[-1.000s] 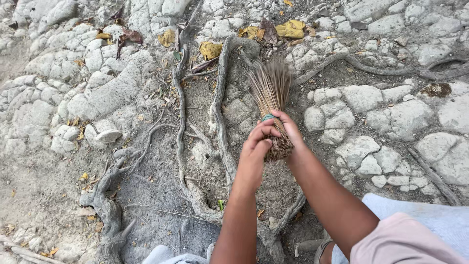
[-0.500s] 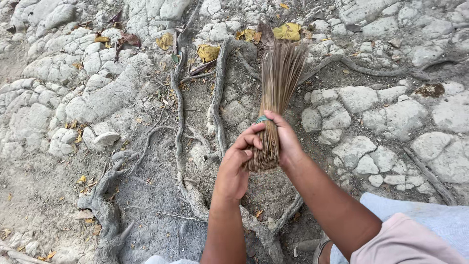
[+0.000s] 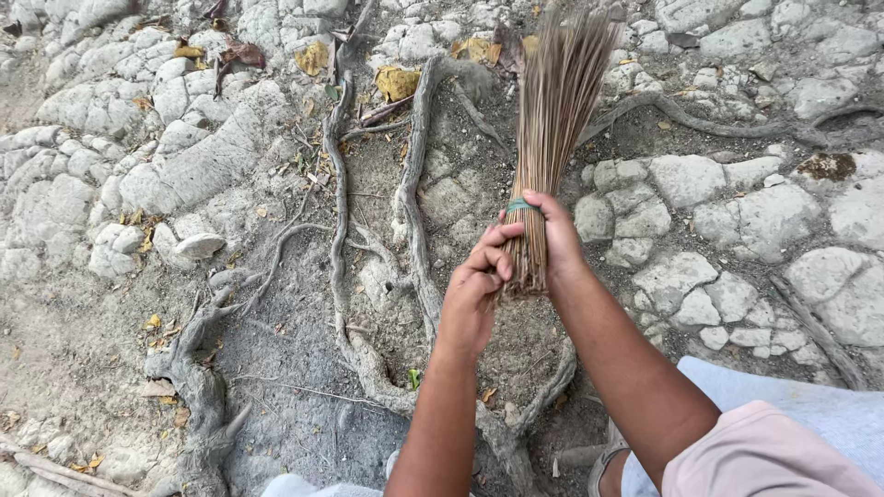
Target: The person assembles a bundle of dried sticks into a broom by hand, aligning them and securing them with a green band.
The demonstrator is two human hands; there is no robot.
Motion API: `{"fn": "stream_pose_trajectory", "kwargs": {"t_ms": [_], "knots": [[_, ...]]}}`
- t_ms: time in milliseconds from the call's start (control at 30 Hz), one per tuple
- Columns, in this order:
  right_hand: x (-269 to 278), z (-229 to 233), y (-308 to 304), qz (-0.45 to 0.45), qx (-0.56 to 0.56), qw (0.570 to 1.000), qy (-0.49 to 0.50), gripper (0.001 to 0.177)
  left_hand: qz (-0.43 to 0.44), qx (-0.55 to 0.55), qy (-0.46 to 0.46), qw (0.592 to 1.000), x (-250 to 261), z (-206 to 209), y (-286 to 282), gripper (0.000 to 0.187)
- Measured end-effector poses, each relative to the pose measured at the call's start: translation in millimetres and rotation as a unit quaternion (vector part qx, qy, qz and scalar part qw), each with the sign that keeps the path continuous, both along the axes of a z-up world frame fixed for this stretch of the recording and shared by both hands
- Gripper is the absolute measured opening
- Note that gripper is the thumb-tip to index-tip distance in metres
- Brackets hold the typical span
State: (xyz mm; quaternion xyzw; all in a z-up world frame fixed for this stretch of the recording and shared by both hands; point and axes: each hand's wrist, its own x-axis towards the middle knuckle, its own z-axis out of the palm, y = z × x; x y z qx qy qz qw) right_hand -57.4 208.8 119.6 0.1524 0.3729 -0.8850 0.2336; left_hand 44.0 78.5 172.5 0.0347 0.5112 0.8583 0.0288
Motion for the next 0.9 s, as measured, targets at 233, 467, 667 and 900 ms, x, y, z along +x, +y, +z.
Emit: {"fn": "stream_pose_trajectory", "kwargs": {"t_ms": [233, 467, 667, 900], "knots": [[-8, -61, 21, 0.126, -0.181, 0.974, -0.058, 0.049, 0.071, -0.22, 0.052, 0.972, -2, -40, 58, 0.01], [-28, -48, 49, 0.104, -0.1, 0.986, 0.085, 0.057, 0.053, -0.27, 0.173, 0.946, 3, -34, 59, 0.008], [-48, -92, 37, 0.144, -0.103, 0.981, -0.082, 0.051, 0.034, -0.182, 0.05, 0.981, -16, -65, 58, 0.013], [-35, -95, 62, 0.092, -0.02, 0.995, -0.026, 0.054, -0.017, -0.174, 0.067, 0.982, -5, -88, 67, 0.017]]}}
